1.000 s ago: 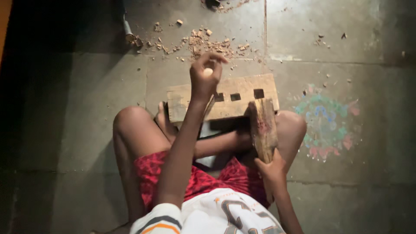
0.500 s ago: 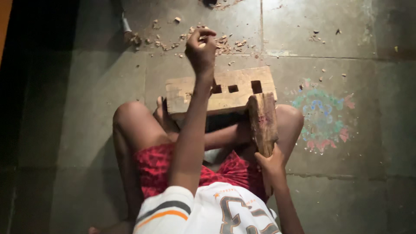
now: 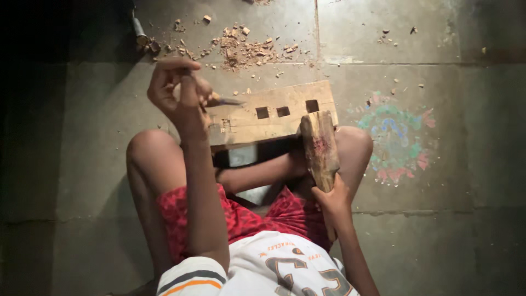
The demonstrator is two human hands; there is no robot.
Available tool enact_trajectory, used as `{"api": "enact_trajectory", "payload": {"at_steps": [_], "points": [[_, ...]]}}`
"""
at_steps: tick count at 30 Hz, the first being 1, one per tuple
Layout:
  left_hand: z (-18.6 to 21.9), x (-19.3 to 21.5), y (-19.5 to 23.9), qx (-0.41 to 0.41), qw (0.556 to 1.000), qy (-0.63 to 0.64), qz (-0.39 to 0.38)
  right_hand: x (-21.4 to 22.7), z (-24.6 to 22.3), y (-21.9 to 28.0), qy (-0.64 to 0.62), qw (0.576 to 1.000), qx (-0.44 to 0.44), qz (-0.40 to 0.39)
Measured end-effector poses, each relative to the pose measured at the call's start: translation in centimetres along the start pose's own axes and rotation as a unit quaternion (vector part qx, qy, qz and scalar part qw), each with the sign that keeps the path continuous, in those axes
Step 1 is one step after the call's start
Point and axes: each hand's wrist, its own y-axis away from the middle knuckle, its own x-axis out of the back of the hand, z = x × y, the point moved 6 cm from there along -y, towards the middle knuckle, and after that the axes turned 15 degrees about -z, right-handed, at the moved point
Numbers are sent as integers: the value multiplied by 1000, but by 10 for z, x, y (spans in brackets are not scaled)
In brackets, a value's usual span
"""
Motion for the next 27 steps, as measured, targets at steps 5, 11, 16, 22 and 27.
{"api": "enact_trajectory", "payload": {"at_steps": [5,11,16,22,27], "points": [[-15,18,1,22,996,74,37,0,-17,10,-41,999,12,-5],[-39,13,-1,71,992,64,77,-2,-9,8,-58,996,-70,-23],[-29,-2,-11,110,991,59,53,0,6,-3,23,1000,10,9],[-78,-8,-4,245,966,19,-81,0,12,-9,33,999,15,3],[-104,-3,12,230,973,-7,-8,1,-3,2,-41,998,-33,-25]]}}
